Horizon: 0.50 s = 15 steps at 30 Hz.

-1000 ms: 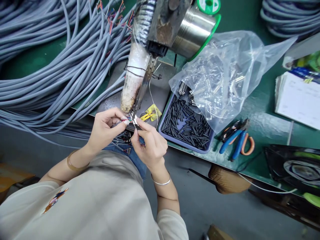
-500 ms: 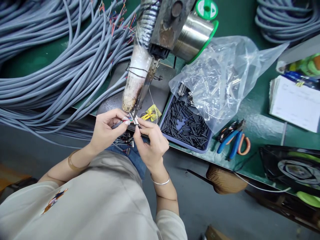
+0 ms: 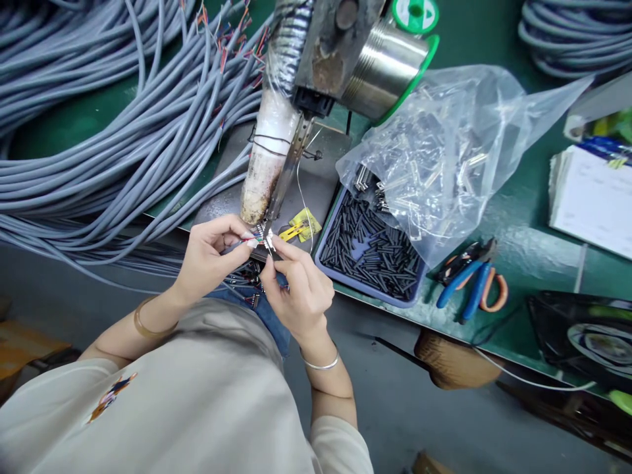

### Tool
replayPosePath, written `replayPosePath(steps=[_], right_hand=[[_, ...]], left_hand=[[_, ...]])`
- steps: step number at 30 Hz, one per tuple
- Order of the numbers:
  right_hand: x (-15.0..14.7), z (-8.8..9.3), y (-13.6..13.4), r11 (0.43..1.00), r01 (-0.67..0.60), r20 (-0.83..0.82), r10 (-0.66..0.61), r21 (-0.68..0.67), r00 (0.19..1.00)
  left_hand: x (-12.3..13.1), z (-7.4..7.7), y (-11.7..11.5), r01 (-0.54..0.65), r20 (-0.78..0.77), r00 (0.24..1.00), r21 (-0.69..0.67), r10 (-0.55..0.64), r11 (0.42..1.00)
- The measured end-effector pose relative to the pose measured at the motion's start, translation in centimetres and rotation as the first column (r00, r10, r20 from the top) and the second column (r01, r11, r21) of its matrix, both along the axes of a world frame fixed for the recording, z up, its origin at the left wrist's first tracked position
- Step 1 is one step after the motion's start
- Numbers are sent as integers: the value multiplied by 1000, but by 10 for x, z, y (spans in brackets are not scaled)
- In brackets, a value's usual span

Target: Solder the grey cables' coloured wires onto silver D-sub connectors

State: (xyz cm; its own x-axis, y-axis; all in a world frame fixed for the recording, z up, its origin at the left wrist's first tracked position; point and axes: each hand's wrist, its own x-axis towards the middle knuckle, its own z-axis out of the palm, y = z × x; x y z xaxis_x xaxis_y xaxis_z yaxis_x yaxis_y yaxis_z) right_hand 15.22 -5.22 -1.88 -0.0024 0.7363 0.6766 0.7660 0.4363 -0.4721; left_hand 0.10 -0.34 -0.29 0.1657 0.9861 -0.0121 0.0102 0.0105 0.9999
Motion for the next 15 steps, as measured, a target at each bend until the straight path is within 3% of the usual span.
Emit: replayPosePath(steps=[3, 8, 15], right_hand=[[0, -1, -1, 1000, 7, 10, -7, 7, 1000], [-2, 1, -2, 999, 34, -108, -38, -36, 993], [-4, 2, -1, 998, 54, -82, -56, -32, 995]], left_hand=[[0, -4, -2, 3, -1, 1000, 12, -3, 1000], [1, -6, -6, -25, -15, 1000, 76, 27, 997], [0, -9, -7, -4, -70, 997, 179, 17, 984]])
